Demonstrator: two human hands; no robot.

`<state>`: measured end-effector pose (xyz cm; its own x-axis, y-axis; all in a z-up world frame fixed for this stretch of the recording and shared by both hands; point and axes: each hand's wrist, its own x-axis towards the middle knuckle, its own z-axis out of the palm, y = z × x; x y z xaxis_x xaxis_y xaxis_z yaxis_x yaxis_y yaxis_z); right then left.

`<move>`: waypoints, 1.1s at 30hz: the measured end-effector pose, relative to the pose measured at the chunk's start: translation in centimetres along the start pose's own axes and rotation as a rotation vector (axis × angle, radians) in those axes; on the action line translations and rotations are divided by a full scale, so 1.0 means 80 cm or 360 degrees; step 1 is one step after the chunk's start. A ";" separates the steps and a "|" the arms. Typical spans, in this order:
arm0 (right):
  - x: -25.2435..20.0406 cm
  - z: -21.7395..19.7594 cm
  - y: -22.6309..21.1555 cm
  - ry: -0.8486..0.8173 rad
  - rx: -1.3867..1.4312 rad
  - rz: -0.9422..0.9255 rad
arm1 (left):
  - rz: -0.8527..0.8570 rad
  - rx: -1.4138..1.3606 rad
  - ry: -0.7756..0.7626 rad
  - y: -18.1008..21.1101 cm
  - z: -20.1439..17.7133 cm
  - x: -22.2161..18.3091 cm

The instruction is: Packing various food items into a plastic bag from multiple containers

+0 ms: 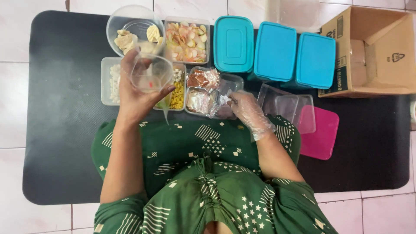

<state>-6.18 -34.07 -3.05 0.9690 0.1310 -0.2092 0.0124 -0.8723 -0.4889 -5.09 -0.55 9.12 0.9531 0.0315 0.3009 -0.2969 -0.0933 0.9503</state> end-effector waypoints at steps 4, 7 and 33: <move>0.009 0.008 0.012 0.0189 0.0004 -0.0068 | -0.0008 0.0094 -0.0001 -0.011 -0.011 -0.016; 0.021 0.008 0.010 0.0528 -0.0191 -0.0195 | -0.0134 0.0192 0.0012 -0.035 -0.011 -0.032; 0.037 -0.062 0.122 0.1368 -0.0744 -0.0626 | -0.0352 0.0165 -0.0052 -0.034 0.029 -0.065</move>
<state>-1.97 -44.49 -4.26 0.7229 0.2256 0.6531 0.2803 -0.9597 0.0212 -9.08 -2.73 4.82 0.9962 0.0302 0.0821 -0.0749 -0.1893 0.9790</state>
